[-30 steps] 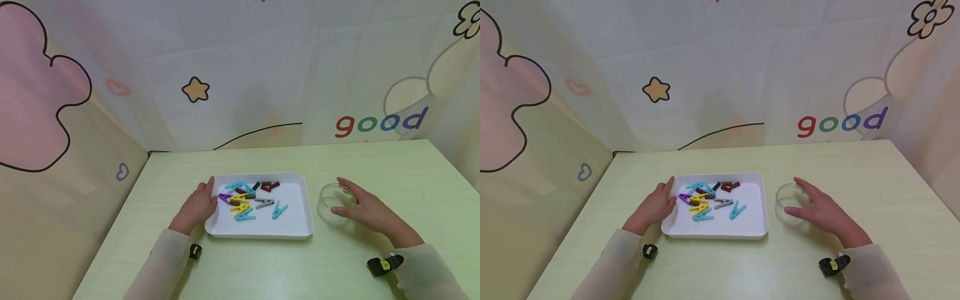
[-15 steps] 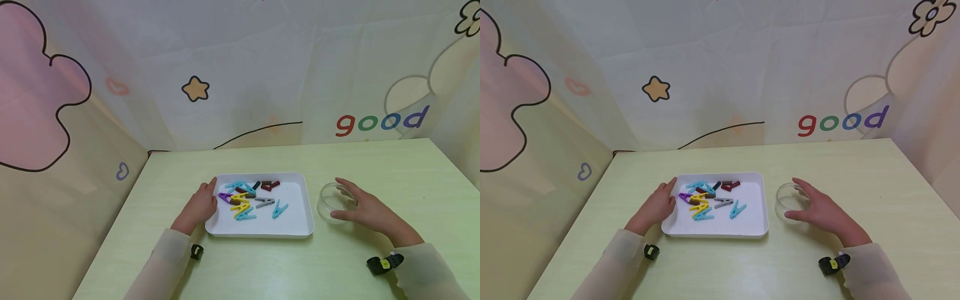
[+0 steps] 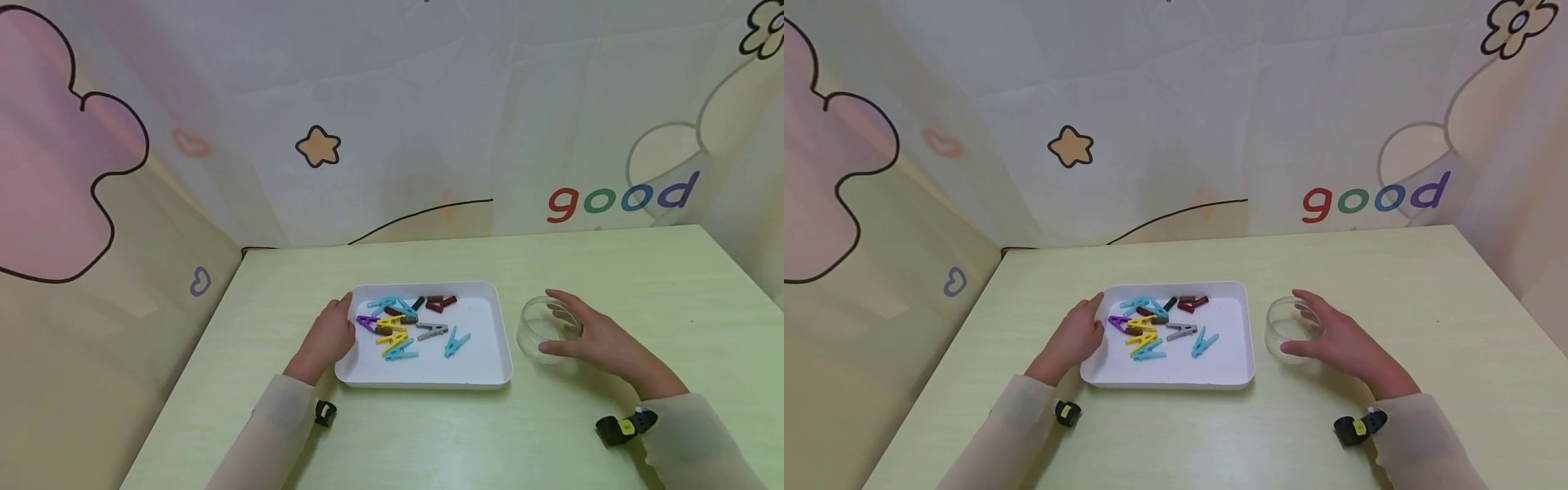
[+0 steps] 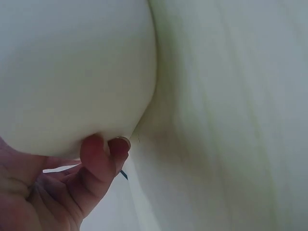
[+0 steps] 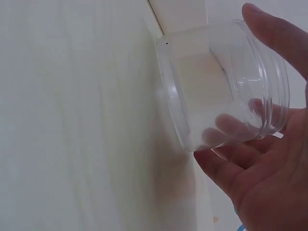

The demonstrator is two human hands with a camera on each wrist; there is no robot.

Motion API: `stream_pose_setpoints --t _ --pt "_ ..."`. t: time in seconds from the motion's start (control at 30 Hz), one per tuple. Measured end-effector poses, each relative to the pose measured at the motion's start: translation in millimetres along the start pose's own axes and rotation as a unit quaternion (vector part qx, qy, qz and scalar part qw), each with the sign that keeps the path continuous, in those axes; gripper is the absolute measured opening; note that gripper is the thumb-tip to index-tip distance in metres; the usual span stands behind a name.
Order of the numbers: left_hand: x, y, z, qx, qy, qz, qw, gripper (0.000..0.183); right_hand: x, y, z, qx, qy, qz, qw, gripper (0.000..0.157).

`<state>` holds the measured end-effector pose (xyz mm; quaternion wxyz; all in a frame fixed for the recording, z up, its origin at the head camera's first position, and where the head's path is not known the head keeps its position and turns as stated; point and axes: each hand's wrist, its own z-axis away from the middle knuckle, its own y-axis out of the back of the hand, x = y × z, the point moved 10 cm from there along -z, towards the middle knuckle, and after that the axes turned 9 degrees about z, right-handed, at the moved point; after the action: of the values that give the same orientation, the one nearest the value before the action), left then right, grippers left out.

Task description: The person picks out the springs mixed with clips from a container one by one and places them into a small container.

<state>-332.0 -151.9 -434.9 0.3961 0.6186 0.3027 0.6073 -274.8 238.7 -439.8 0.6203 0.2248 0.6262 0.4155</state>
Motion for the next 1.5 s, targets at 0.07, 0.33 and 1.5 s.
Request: stream_pose_setpoints --t 0.07,0.33,1.5 --pt "-1.4 -0.4 -0.7 -0.003 0.007 0.001 1.0 0.057 0 0.1 -1 -0.001 0.0 -0.006 1.0 0.103" --pt "-8.3 0.1 -5.2 -0.012 0.03 -0.003 0.9995 0.057 2 -1.5 -7 -0.004 -0.013 -0.017 1.0 0.105" --pt "-17.6 1.0 -8.8 -0.012 0.043 0.003 0.999 0.059 12 -3.8 -15 0.002 -0.013 -0.095 0.995 0.107"
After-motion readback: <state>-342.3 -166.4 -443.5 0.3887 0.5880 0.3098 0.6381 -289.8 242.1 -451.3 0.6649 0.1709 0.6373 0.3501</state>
